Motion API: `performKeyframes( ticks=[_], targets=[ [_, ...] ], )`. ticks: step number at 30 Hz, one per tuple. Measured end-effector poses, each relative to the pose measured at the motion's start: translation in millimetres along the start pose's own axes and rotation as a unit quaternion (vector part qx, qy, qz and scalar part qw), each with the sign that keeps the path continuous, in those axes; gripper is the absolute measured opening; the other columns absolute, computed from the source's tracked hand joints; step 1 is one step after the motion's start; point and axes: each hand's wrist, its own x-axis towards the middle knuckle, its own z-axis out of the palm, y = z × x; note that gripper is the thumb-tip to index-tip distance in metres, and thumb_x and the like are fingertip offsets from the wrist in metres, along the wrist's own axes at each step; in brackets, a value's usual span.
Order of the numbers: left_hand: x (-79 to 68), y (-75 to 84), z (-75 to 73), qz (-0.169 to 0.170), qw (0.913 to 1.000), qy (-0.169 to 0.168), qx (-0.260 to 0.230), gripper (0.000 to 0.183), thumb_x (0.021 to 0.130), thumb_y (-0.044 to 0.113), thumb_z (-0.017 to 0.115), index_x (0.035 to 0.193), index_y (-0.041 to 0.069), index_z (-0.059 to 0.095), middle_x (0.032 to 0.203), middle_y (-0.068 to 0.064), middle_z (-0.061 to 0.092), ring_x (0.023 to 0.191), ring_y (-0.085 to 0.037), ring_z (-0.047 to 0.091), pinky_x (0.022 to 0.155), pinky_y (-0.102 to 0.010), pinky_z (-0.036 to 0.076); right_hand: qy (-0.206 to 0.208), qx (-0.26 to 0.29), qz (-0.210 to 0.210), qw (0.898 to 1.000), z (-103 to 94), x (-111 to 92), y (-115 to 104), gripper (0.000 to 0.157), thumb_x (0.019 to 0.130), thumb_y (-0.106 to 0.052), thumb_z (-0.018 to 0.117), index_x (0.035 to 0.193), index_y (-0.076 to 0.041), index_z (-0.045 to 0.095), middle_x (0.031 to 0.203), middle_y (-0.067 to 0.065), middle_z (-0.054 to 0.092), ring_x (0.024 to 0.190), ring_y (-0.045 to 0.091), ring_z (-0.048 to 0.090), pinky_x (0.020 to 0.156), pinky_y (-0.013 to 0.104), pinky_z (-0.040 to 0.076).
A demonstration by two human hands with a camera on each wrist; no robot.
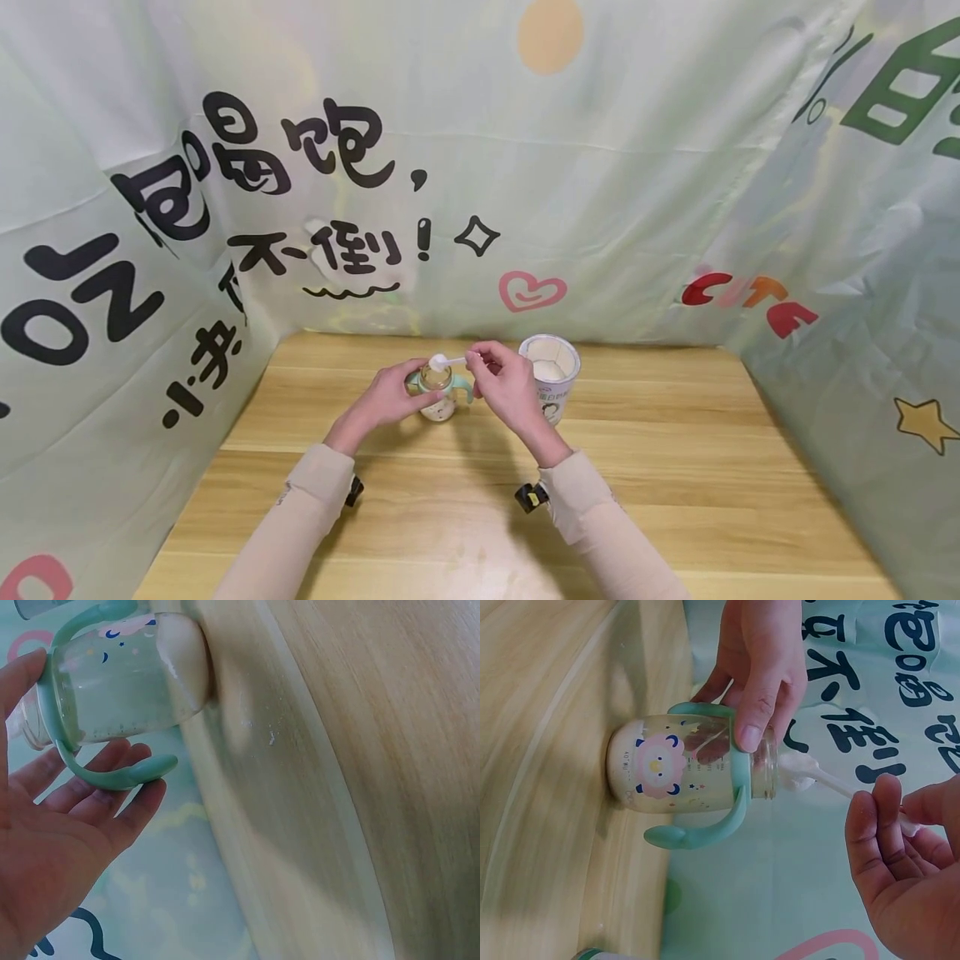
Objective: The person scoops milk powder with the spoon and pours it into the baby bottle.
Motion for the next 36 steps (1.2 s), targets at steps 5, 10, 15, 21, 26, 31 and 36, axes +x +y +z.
performKeyframes(
  ticks=[5,10,15,21,26,31,36],
  targets=[
    [-0.6,1.0,-1.1,-0.007,0.9999,0.000,0.007,0.077,0.092,0.049,0.079,0.152,0.006,0.054,0.145,-0.021,0.064,0.133,-0.040,0.061,0.115,-0.059,0.048,-0.011,-0.011,0.000,1.000,-1.2,-1,2,0.020,0.104,-0.023,0.066,0.109,-0.005,0.076,0.073,0.021,0.073,0.053,0.018,0.066,0.048,0.022,0.043],
    [-0.2,-1.0,-0.7,-0.005,1.0000,-0.002,0.007,0.077,0.093,0.048,0.079,0.151,0.006,0.054,0.144,-0.020,0.065,0.132,-0.040,0.062,0.115,-0.059,0.048,-0.013,-0.016,-0.003,1.000,-0.6,-1,3,0.021,0.104,-0.021,0.066,0.109,-0.004,0.075,0.071,0.020,0.072,0.051,0.008,0.062,0.047,0.022,0.043],
    [-1.1,-1.9,-0.8,-0.002,1.0000,-0.002,0.007,0.077,0.093,0.047,0.079,0.151,0.004,0.054,0.143,-0.021,0.065,0.131,-0.040,0.062,0.114,-0.058,0.049,-0.013,-0.012,-0.006,1.000,0.1,-1,5,0.016,0.103,-0.017,0.067,0.107,-0.003,0.075,0.077,0.014,0.074,0.051,0.007,0.062,0.045,0.021,0.043],
    [-0.3,-2.1,-0.8,-0.004,1.0000,-0.003,0.003,0.077,0.092,0.047,0.079,0.152,0.005,0.054,0.144,-0.020,0.065,0.133,-0.039,0.062,0.115,-0.057,0.049,-0.020,-0.005,-0.012,1.000,-1.3,-2,5,0.017,0.103,-0.012,0.065,0.109,0.001,0.073,0.089,0.018,0.075,0.051,0.007,0.062,0.045,0.020,0.044],
    [-0.5,-0.6,-0.8,-0.005,1.0000,-0.002,0.002,0.077,0.093,0.049,0.078,0.152,0.005,0.054,0.144,-0.021,0.065,0.133,-0.040,0.061,0.114,-0.058,0.049,-0.023,-0.006,-0.008,1.000,-2.0,-2,7,0.018,0.102,-0.011,0.064,0.111,0.003,0.072,0.094,0.025,0.075,0.052,0.006,0.062,0.046,0.019,0.045],
    [-1.8,1.0,-0.9,-0.008,1.0000,-0.002,-0.001,0.078,0.093,0.049,0.079,0.152,0.005,0.054,0.145,-0.021,0.064,0.134,-0.041,0.060,0.115,-0.058,0.048,-0.020,-0.018,-0.003,1.000,-1.7,-2,10,0.016,0.101,-0.011,0.065,0.109,0.001,0.074,0.091,0.020,0.076,0.052,0.006,0.063,0.046,0.020,0.047],
    [-1.7,-0.6,-0.9,-0.008,1.0000,-0.003,0.000,0.078,0.093,0.050,0.078,0.152,0.005,0.053,0.145,-0.021,0.064,0.134,-0.041,0.061,0.114,-0.059,0.049,-0.015,-0.027,-0.001,1.000,-1.3,-3,12,0.015,0.101,-0.011,0.066,0.108,-0.002,0.075,0.089,0.013,0.077,0.054,0.012,0.066,0.046,0.021,0.049]
  ],
)
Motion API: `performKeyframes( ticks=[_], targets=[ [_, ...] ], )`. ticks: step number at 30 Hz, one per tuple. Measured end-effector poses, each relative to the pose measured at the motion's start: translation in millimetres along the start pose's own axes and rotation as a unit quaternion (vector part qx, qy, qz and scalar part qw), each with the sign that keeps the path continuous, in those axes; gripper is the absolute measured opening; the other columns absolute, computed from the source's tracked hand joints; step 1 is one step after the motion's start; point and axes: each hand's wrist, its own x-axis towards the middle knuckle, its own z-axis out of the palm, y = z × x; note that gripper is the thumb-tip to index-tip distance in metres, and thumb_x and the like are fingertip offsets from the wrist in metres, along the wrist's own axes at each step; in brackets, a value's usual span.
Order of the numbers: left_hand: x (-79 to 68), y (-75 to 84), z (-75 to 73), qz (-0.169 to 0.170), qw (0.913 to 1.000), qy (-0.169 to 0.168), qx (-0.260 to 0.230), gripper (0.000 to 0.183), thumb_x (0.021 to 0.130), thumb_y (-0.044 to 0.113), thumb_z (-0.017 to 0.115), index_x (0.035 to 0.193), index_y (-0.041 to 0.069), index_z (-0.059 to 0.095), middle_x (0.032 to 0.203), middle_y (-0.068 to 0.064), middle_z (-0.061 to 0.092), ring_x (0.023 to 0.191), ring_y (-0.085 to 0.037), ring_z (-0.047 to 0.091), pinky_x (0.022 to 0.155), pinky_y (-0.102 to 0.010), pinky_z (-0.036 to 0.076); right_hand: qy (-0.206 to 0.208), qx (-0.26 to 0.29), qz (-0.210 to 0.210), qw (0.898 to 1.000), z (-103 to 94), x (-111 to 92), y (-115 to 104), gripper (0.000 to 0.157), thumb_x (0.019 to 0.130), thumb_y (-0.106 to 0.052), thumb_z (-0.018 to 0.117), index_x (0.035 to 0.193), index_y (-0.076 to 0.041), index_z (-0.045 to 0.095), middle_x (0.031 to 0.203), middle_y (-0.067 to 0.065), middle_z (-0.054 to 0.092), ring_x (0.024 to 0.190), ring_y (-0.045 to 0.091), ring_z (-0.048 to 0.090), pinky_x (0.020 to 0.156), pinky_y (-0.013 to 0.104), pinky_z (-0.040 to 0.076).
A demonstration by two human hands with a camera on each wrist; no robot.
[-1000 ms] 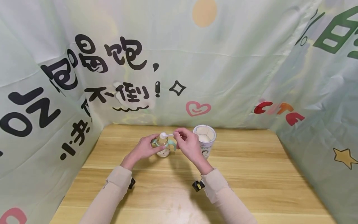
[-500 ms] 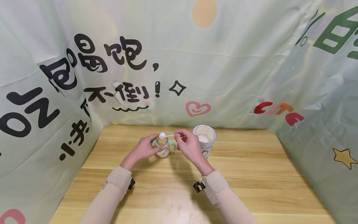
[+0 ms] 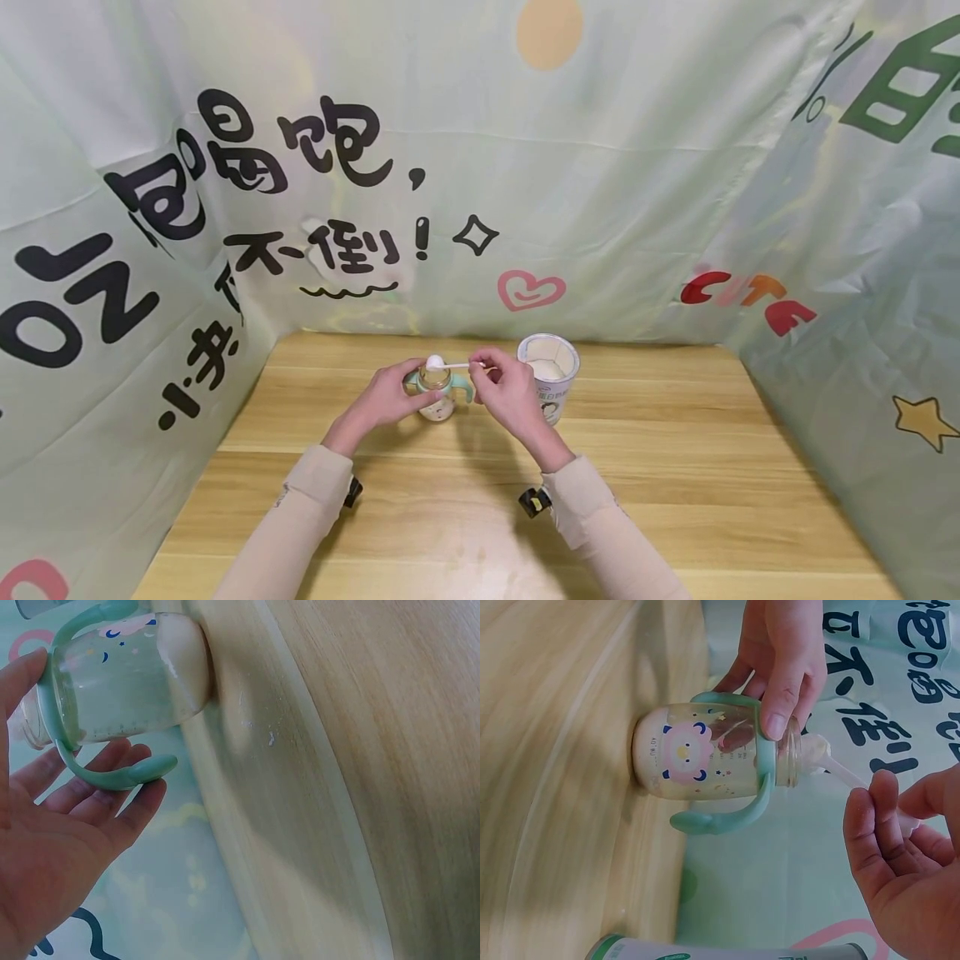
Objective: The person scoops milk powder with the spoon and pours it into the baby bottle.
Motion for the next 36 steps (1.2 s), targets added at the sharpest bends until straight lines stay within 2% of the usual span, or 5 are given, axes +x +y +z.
performKeyframes(
  ticks=[6,16,21,28,36],
  targets=[
    [1.2,-1.9,0.6,0.001,1.0000,0.000,0.005,0.079,0.093,0.049,0.078,0.152,0.004,0.053,0.146,-0.022,0.063,0.135,-0.042,0.060,0.115,-0.059,0.048,0.005,-0.005,-0.007,1.000,0.0,-1.3,1.0,0.015,0.100,-0.009,0.066,0.108,-0.001,0.074,0.088,0.011,0.077,0.056,0.027,0.070,0.045,0.021,0.048],
    [2.5,-4.8,0.9,0.002,1.0000,-0.001,0.008,0.080,0.093,0.050,0.078,0.153,0.004,0.052,0.145,-0.022,0.063,0.133,-0.042,0.061,0.114,-0.058,0.049,0.004,-0.005,-0.004,1.000,-0.3,-3.1,1.8,0.014,0.099,-0.008,0.065,0.107,-0.002,0.075,0.081,0.017,0.076,0.051,0.009,0.063,0.044,0.021,0.044],
    [2.8,-4.3,0.8,0.000,1.0000,-0.002,0.009,0.080,0.092,0.049,0.079,0.153,0.004,0.052,0.146,-0.022,0.063,0.134,-0.042,0.061,0.115,-0.058,0.048,0.009,-0.013,-0.005,1.000,-0.8,-3.3,1.3,0.013,0.098,-0.007,0.065,0.106,-0.005,0.075,0.075,0.012,0.075,0.051,0.009,0.063,0.043,0.021,0.044],
    [2.7,-3.6,0.5,0.000,1.0000,-0.005,0.004,0.077,0.092,0.046,0.080,0.152,0.006,0.054,0.144,-0.021,0.064,0.134,-0.041,0.061,0.116,-0.058,0.048,0.014,-0.021,-0.003,1.000,-1.2,-4.7,4.0,0.016,0.094,-0.005,0.064,0.105,-0.007,0.075,0.055,0.001,0.065,0.049,0.010,0.062,0.040,0.020,0.038],
    [2.5,-2.6,0.4,0.001,1.0000,-0.004,0.004,0.075,0.093,0.046,0.079,0.151,0.007,0.055,0.143,-0.020,0.066,0.133,-0.040,0.061,0.115,-0.059,0.048,0.014,-0.024,-0.003,1.000,-1.1,-7.3,7.5,0.017,0.092,-0.003,0.064,0.105,-0.007,0.074,0.054,0.001,0.064,0.049,0.010,0.061,0.040,0.019,0.035]
  ],
)
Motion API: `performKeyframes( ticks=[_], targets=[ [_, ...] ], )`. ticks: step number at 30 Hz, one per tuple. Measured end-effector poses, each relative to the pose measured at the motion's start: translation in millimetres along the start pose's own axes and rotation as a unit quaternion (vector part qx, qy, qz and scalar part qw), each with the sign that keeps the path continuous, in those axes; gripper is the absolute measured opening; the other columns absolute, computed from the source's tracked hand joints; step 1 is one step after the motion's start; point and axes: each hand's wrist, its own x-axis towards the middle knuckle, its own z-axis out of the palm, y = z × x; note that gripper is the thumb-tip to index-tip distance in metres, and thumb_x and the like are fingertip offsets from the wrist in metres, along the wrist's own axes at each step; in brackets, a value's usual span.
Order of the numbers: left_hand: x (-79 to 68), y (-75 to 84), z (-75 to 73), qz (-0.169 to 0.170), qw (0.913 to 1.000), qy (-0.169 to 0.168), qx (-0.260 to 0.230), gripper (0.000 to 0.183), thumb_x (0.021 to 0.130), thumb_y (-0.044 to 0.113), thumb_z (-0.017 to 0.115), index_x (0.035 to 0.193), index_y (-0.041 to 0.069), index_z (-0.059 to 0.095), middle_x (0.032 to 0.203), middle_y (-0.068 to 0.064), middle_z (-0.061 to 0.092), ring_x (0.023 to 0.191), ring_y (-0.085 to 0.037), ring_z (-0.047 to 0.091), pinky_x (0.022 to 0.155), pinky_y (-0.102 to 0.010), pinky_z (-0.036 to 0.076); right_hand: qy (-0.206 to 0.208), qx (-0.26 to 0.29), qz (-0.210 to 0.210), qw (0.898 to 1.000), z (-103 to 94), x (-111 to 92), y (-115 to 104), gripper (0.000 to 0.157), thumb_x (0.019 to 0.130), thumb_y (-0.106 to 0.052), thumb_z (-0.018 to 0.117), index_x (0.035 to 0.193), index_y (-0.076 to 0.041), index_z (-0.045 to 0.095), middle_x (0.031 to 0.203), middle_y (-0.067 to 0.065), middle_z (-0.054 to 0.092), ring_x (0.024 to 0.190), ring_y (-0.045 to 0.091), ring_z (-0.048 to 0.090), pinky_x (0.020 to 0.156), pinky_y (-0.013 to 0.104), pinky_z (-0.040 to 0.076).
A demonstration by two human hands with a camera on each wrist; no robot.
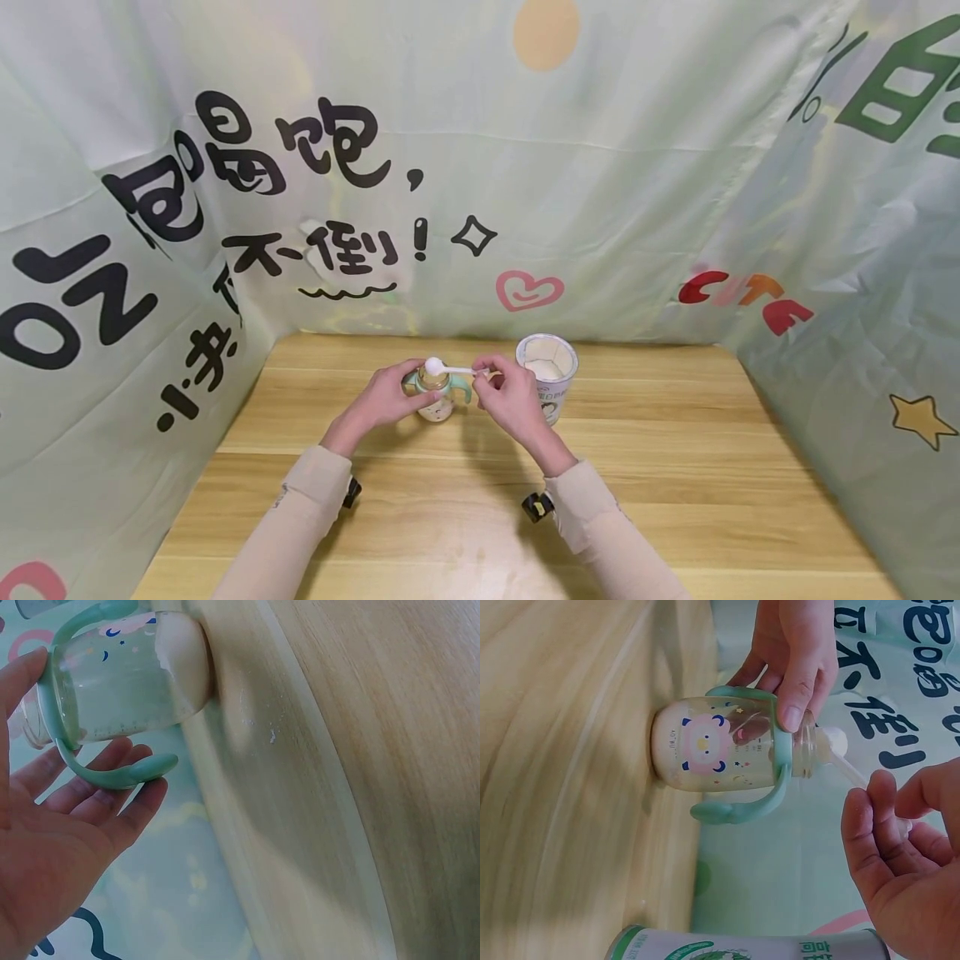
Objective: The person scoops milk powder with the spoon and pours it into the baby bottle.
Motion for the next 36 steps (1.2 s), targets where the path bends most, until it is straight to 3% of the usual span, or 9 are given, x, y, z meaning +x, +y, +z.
performKeyframes(
  ticks=[8,20,27,36],
  targets=[
    [-0.5,1.1,0.1,-0.002,1.0000,0.001,-0.007,0.073,0.092,0.047,0.080,0.151,0.010,0.056,0.140,-0.017,0.068,0.131,-0.038,0.063,0.114,-0.057,0.049,-0.008,-0.003,0.013,1.000,1.3,-2.1,4.6,0.017,0.091,-0.003,0.063,0.102,-0.008,0.074,0.054,-0.001,0.064,0.048,0.009,0.060,0.040,0.020,0.033],
    [0.4,0.3,1.1,0.004,1.0000,0.008,-0.004,0.070,0.092,0.047,0.080,0.149,0.011,0.059,0.139,-0.015,0.069,0.130,-0.037,0.064,0.114,-0.056,0.049,-0.014,-0.006,0.024,1.000,1.8,-2.0,8.6,0.014,0.093,-0.004,0.065,0.103,-0.006,0.075,0.058,0.001,0.066,0.050,0.008,0.062,0.042,0.020,0.039],
    [0.7,2.0,0.7,0.000,1.0000,0.006,-0.005,0.071,0.092,0.048,0.080,0.149,0.012,0.058,0.138,-0.015,0.069,0.129,-0.036,0.065,0.113,-0.055,0.051,0.005,0.010,0.010,1.000,1.3,-0.8,6.8,0.014,0.099,-0.009,0.067,0.106,-0.004,0.078,0.065,0.005,0.071,0.050,0.011,0.062,0.044,0.020,0.041],
    [0.6,1.3,1.4,0.006,1.0000,0.006,-0.002,0.069,0.092,0.046,0.081,0.148,0.013,0.059,0.136,-0.014,0.071,0.125,-0.034,0.066,0.111,-0.056,0.052,0.027,0.056,0.023,0.998,-1.5,0.2,3.5,0.019,0.103,-0.011,0.065,0.107,-0.001,0.080,0.074,0.008,0.075,0.051,0.012,0.062,0.046,0.019,0.041]
  ],
)
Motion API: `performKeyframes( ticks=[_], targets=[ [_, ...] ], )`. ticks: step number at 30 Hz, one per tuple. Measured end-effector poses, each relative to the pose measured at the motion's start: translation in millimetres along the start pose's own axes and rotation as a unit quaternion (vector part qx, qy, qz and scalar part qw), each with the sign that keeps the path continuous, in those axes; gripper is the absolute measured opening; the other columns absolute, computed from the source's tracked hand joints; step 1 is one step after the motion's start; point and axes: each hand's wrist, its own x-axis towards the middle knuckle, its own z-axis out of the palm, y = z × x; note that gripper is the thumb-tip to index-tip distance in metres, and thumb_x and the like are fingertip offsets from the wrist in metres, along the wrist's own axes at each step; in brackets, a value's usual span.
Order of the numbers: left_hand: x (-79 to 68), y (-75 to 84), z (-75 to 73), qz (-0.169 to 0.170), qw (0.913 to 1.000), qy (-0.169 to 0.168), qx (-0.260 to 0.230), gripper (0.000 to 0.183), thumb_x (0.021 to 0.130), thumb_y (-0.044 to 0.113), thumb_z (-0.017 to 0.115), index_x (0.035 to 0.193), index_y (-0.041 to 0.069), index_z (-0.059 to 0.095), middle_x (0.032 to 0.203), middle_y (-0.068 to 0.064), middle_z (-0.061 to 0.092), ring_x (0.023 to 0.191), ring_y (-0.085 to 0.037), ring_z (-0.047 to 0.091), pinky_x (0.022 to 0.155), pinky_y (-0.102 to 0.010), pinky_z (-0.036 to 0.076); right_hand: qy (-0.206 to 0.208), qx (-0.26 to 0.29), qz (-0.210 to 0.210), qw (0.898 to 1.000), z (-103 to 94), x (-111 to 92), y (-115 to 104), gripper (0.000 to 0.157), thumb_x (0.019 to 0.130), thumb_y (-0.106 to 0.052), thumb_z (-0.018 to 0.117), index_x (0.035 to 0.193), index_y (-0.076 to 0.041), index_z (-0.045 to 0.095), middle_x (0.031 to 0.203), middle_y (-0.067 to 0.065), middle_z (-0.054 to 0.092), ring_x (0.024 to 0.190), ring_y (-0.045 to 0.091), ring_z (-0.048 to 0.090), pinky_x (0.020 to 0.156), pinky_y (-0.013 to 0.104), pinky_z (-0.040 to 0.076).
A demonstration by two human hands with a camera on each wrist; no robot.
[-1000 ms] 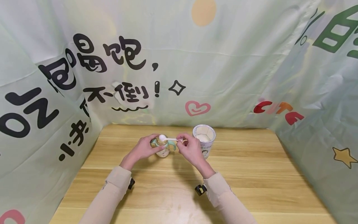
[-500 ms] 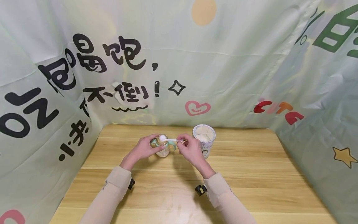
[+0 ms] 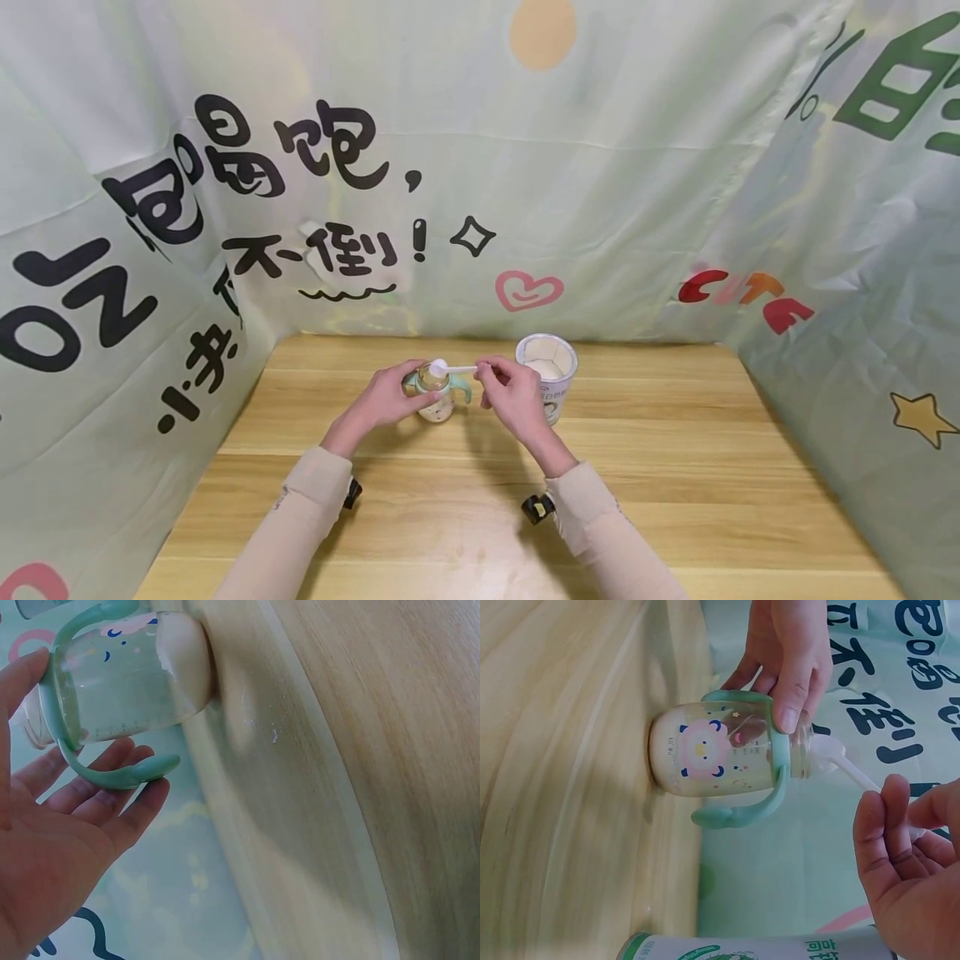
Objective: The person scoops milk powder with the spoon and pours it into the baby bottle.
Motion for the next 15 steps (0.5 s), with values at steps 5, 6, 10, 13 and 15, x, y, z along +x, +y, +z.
performKeyframes(
  ticks=[5,6,10,13,15],
  targets=[
    [0.4,0.4,0.0,-0.004,1.0000,0.002,0.004,0.069,0.092,0.047,0.080,0.148,0.012,0.059,0.138,-0.015,0.070,0.127,-0.035,0.065,0.111,-0.055,0.052,0.015,0.014,-0.001,1.000,-2.9,1,-2,0.019,0.104,-0.013,0.066,0.107,0.000,0.080,0.082,0.011,0.078,0.051,0.010,0.062,0.047,0.020,0.045],
    [0.3,0.9,-0.2,-0.005,1.0000,0.002,0.004,0.069,0.092,0.047,0.080,0.148,0.012,0.059,0.138,-0.015,0.070,0.128,-0.035,0.065,0.111,-0.055,0.052,0.017,0.016,-0.002,1.000,-3.5,1,-3,0.019,0.104,-0.014,0.066,0.107,0.000,0.080,0.083,0.012,0.078,0.051,0.010,0.062,0.047,0.020,0.045],
    [-0.8,3.0,-1.3,0.002,0.9999,0.001,0.011,0.068,0.092,0.045,0.080,0.148,0.011,0.059,0.137,-0.015,0.070,0.126,-0.035,0.066,0.110,-0.055,0.052,0.025,0.012,-0.006,1.000,-6.5,2,-4,0.019,0.104,-0.014,0.066,0.104,-0.001,0.080,0.083,0.012,0.078,0.051,0.013,0.063,0.045,0.019,0.043],
    [-1.6,4.5,-2.9,0.012,0.9998,-0.001,0.017,0.068,0.093,0.044,0.080,0.148,0.008,0.059,0.136,-0.017,0.070,0.126,-0.037,0.066,0.110,-0.056,0.052,0.029,0.015,-0.009,0.999,-9.0,3,-4,0.018,0.104,-0.014,0.066,0.103,-0.002,0.080,0.083,0.012,0.078,0.051,0.015,0.063,0.045,0.019,0.043],
    [-1.3,5.1,-3.9,0.017,0.9996,-0.002,0.022,0.069,0.093,0.044,0.079,0.147,0.007,0.058,0.136,-0.017,0.070,0.126,-0.037,0.066,0.111,-0.056,0.052,0.031,0.021,-0.010,0.999,-10.8,4,-5,0.019,0.104,-0.014,0.066,0.102,-0.002,0.080,0.083,0.013,0.078,0.051,0.016,0.063,0.044,0.020,0.044]
  ],
)
